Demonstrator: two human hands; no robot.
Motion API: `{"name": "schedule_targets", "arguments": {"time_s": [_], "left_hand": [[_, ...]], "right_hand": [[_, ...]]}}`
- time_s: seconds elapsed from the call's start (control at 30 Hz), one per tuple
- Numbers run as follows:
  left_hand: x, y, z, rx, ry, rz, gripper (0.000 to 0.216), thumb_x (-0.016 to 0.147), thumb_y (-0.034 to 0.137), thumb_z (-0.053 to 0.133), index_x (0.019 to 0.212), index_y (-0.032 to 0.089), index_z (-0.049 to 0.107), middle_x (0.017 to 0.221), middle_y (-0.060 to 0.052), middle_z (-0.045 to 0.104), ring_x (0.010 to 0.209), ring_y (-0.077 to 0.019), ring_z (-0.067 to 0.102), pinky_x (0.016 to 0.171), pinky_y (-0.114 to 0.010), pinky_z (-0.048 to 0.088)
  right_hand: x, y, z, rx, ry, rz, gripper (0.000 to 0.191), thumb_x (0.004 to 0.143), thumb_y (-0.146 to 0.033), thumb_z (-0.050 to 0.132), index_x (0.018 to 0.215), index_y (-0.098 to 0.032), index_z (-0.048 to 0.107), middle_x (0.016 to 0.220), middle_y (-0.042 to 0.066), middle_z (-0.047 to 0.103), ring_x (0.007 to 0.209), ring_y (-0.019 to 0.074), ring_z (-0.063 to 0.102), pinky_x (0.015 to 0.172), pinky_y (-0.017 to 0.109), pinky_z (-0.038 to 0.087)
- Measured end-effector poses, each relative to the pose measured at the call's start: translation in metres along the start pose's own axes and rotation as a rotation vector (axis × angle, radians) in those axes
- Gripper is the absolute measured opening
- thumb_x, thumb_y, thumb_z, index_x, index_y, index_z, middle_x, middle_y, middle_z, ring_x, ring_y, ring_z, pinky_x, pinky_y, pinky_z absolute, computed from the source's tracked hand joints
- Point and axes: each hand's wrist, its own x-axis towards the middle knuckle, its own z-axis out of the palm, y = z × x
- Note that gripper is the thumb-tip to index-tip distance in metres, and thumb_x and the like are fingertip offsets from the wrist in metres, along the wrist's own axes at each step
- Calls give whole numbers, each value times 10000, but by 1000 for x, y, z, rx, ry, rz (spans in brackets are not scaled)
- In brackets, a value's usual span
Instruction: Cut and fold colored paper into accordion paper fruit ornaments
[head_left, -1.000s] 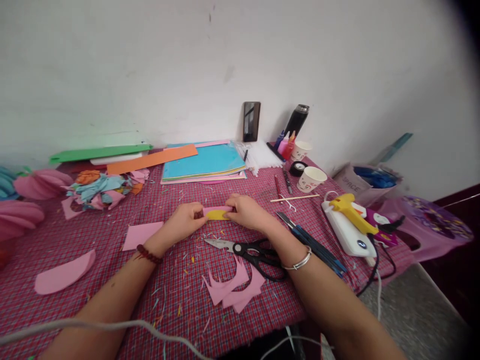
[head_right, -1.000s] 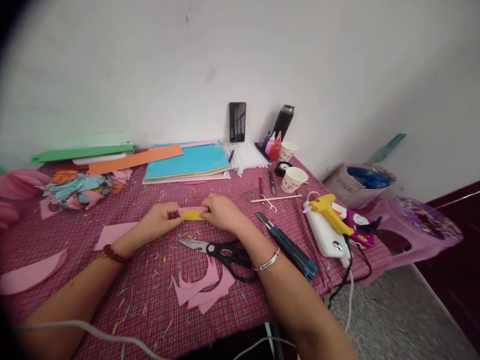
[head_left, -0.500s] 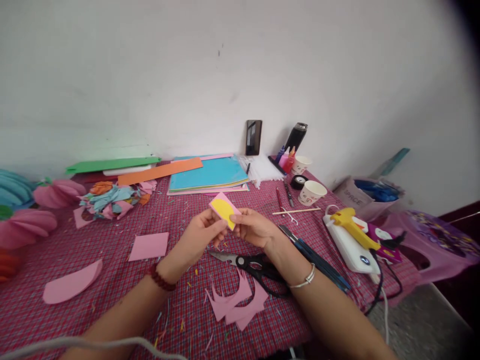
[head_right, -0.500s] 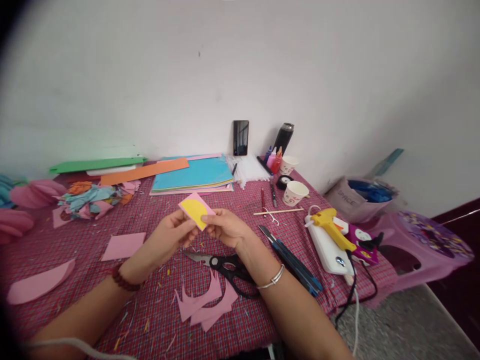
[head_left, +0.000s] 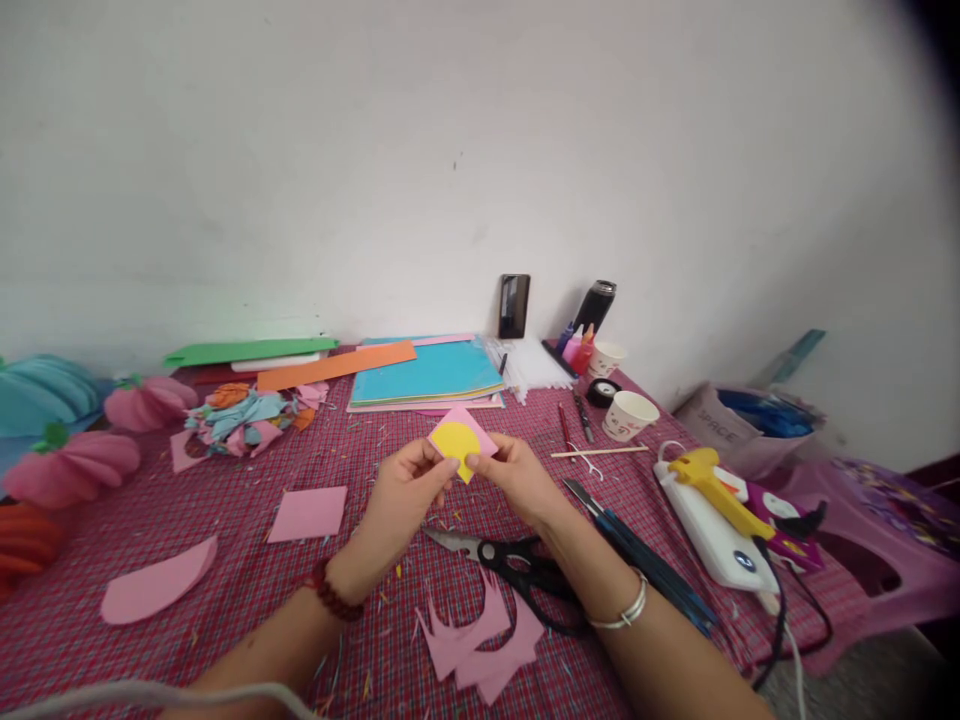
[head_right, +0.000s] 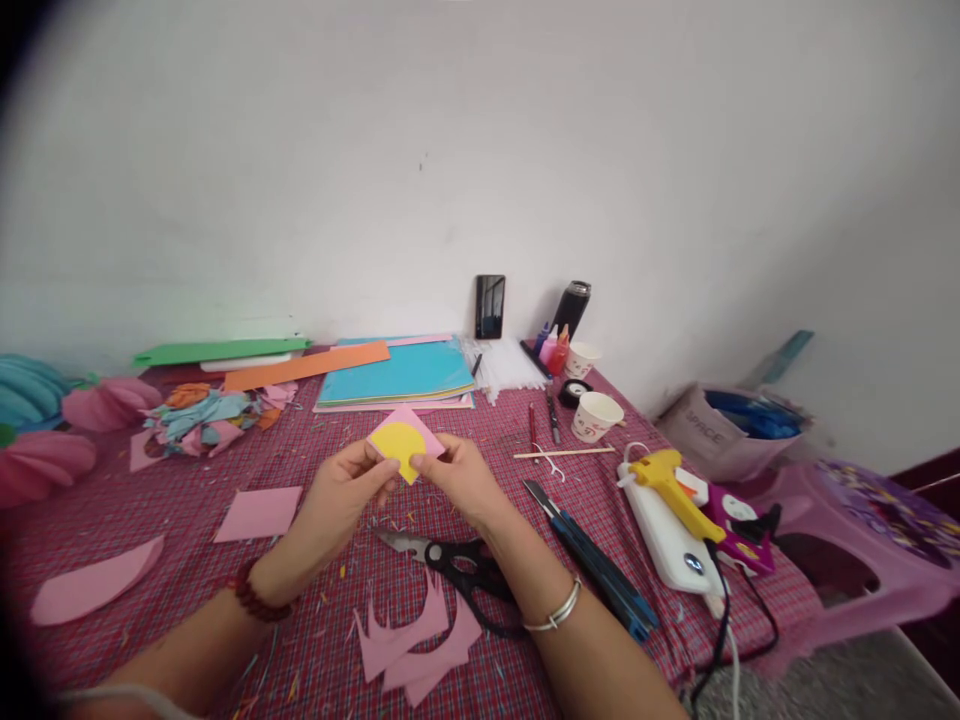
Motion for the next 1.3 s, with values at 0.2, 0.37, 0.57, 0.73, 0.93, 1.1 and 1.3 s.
{"name": "schedule_targets", "arguments": {"time_s": [0.2,0.37,0.57,0.73,0.93,1.1,1.3], "left_hand": [[4,9,-6,-157,22,-2,186,701,288,704,692,156,573,599,29,595,467,-70,491,457,-190,383],[1,10,-1,-182,75,-44,198,666,276,731,689,148,581,734,3,637,537,-76,532,491,-194,437],[-4,10,5,-84,134,10,163,697,251,698,688,161,563,706,24,620,674,-113,600,687,-249,519],[-6,10,7,61,122,1,140,725,277,653,692,175,562,698,11,636,691,-138,618,682,-260,504],[-9,13,9,155,76,9,157,729,291,653,670,173,570,686,0,631,672,-137,592,645,-242,472],[-10,11,6,2,16,51,54,782,216,580,771,172,611,783,2,637,767,-146,606,756,-265,495],[-9,5,4,-51,-10,54,175,864,320,546,813,169,618,854,-26,656,853,-177,623,794,-285,507]], "right_hand": [[-1,4,-2,0,3,-4,274,662,-387,755,814,-170,687,725,-7,656,653,126,535,662,258,421],[-4,8,1,-167,-4,-80,222,746,-376,690,799,-167,638,726,-13,610,666,131,526,662,260,421],[-11,-2,7,-191,109,-341,161,826,-284,621,929,-217,518,899,7,587,809,139,566,744,274,457],[-14,-7,8,-391,113,-436,37,847,-241,574,863,-209,572,927,31,591,861,155,562,785,301,448],[-13,1,7,-316,133,-291,96,829,-266,600,896,-204,571,806,5,583,728,143,557,685,281,448],[-12,-2,7,-274,129,-283,129,827,-281,600,741,-191,565,688,-14,542,630,125,500,612,260,407],[-11,-6,6,-249,157,-263,158,814,-303,611,717,-188,564,640,-30,510,589,116,466,583,251,390]]}}
